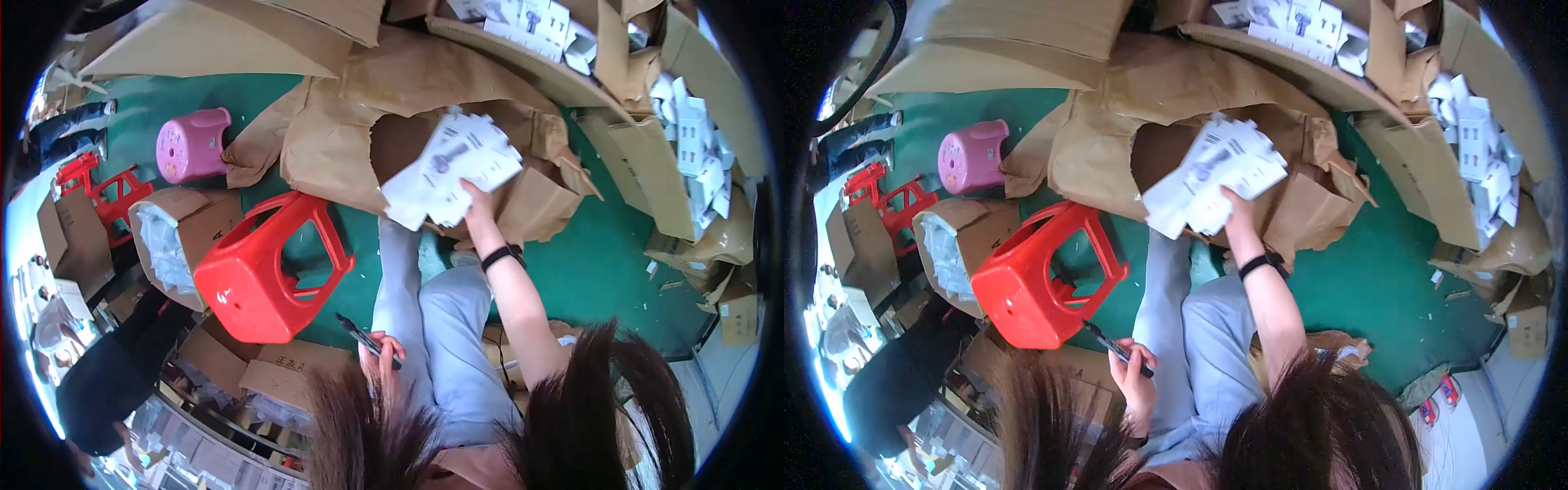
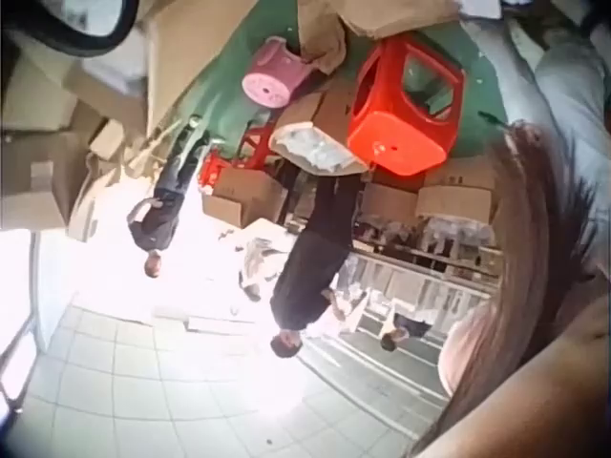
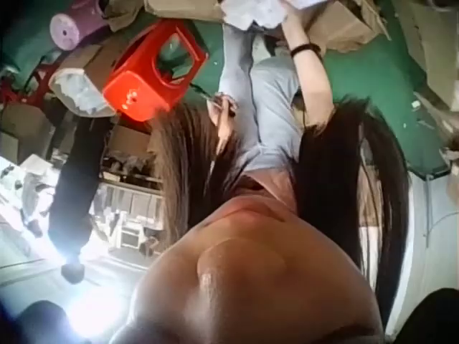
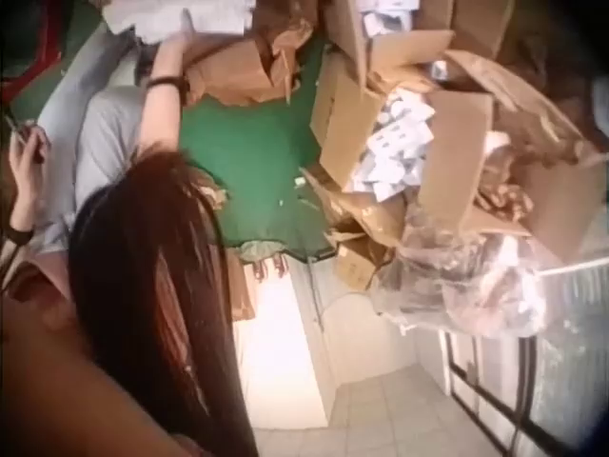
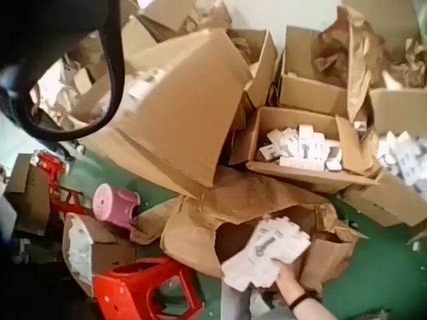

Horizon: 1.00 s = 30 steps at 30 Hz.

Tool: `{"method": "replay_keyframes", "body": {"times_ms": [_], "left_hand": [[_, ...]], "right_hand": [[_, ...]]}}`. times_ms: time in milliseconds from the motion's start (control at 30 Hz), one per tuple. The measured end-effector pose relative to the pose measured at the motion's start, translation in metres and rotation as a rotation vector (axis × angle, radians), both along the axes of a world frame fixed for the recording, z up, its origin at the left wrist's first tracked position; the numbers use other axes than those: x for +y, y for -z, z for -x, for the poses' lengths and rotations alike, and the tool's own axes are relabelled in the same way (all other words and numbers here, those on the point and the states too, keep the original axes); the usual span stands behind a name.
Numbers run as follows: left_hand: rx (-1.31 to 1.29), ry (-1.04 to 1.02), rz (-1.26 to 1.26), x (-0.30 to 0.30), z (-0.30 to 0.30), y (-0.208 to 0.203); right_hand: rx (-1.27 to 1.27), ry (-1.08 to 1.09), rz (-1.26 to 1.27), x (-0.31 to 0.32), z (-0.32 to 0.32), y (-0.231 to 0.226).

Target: The person marks a stack of flat cardboard boxes with a marker, places the marker into a large paper bag to retrieve more boxes, and then continues marking the new stack.

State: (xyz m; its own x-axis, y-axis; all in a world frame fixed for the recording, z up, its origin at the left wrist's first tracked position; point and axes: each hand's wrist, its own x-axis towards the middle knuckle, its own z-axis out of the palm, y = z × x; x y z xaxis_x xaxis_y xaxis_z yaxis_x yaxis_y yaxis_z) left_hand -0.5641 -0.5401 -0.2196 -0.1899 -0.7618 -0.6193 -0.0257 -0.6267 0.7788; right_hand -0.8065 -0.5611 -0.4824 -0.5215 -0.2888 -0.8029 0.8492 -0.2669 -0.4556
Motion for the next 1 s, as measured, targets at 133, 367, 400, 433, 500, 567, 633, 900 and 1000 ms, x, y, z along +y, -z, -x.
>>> {"method": "replay_keyframes", "body": {"times_ms": [133,367,400,433,500,567,633,900,1000], "left_hand": [[0.094,-0.214,-0.134,0.004,0.015,-0.072],[0.553,-0.665,-0.198,0.049,-0.066,-0.220],[0.536,-0.669,-0.151,0.061,-0.087,-0.238],[0.522,-0.679,-0.099,0.070,-0.101,-0.251],[0.428,-0.834,-0.008,0.085,-0.122,-0.283],[0.198,-1.007,0.023,0.104,-0.141,-0.321],[0.264,-1.161,0.077,0.133,-0.165,-0.353],[0.845,-1.397,0.310,0.299,-0.271,-0.381],[0.670,-1.537,0.425,0.359,-0.297,-0.394]], "right_hand": [[0.076,-0.040,-0.061,0.079,0.027,-0.101],[0.397,-0.568,0.163,0.085,-0.025,-0.383],[0.699,-0.786,0.282,0.073,-0.043,-0.428],[1.014,-0.987,0.428,0.059,-0.058,-0.468],[1.339,-1.209,0.685,0.030,-0.092,-0.531],[2.030,-1.028,1.303,0.002,-0.134,-0.577],[2.036,-1.014,1.560,0.000,-0.186,-0.607],[1.780,-0.737,2.618,0.071,-0.422,-0.649],[1.540,-0.622,2.932,0.123,-0.513,-0.643]]}}
